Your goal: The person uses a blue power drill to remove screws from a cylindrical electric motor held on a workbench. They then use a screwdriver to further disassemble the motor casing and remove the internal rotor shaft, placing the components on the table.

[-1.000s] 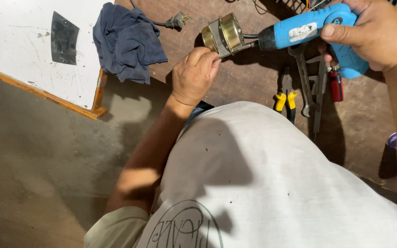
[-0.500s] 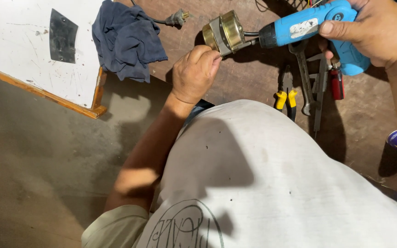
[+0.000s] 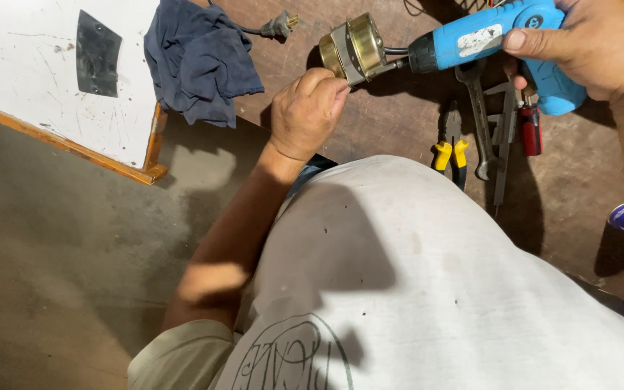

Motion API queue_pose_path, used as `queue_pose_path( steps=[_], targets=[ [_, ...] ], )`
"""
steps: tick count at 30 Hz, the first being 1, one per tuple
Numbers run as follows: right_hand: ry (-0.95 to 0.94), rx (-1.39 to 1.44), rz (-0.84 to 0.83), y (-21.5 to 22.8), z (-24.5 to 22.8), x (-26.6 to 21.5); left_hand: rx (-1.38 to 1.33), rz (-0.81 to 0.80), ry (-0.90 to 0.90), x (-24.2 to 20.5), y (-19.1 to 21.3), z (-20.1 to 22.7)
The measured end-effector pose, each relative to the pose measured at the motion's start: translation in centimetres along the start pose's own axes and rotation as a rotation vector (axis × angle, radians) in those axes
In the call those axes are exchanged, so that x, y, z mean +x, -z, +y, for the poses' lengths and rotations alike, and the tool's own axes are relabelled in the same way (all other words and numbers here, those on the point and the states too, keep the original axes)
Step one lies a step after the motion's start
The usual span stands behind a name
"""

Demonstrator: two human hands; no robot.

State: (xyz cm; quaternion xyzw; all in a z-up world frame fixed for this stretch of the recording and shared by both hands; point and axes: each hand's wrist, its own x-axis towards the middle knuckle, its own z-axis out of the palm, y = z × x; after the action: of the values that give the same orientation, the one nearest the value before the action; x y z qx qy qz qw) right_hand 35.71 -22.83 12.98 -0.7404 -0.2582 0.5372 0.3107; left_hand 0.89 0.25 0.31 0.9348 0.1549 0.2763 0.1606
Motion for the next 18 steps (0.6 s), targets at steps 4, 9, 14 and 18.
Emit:
queue_pose_path(
  steps=[4,9,14,18],
  targets=[
    [0.052,-0.036,-0.034,0.2,-0.1,0.2,-0.02,0.002,-0.005,0.0,0.0,0.2],
    [-0.012,-0.006,0.004,0.1,0.0,0.3,-0.037,-0.012,0.013,0.0,0.0,0.2],
    [-0.003,-0.001,-0.044,0.5,0.5,0.8,-0.03,-0.003,0.01,0.0,-0.1,0.2],
    [-0.005,0.018,-0.07,0.6,0.2,0.9,-0.015,-0.015,0.005,0.1,-0.1,0.2]
  ],
)
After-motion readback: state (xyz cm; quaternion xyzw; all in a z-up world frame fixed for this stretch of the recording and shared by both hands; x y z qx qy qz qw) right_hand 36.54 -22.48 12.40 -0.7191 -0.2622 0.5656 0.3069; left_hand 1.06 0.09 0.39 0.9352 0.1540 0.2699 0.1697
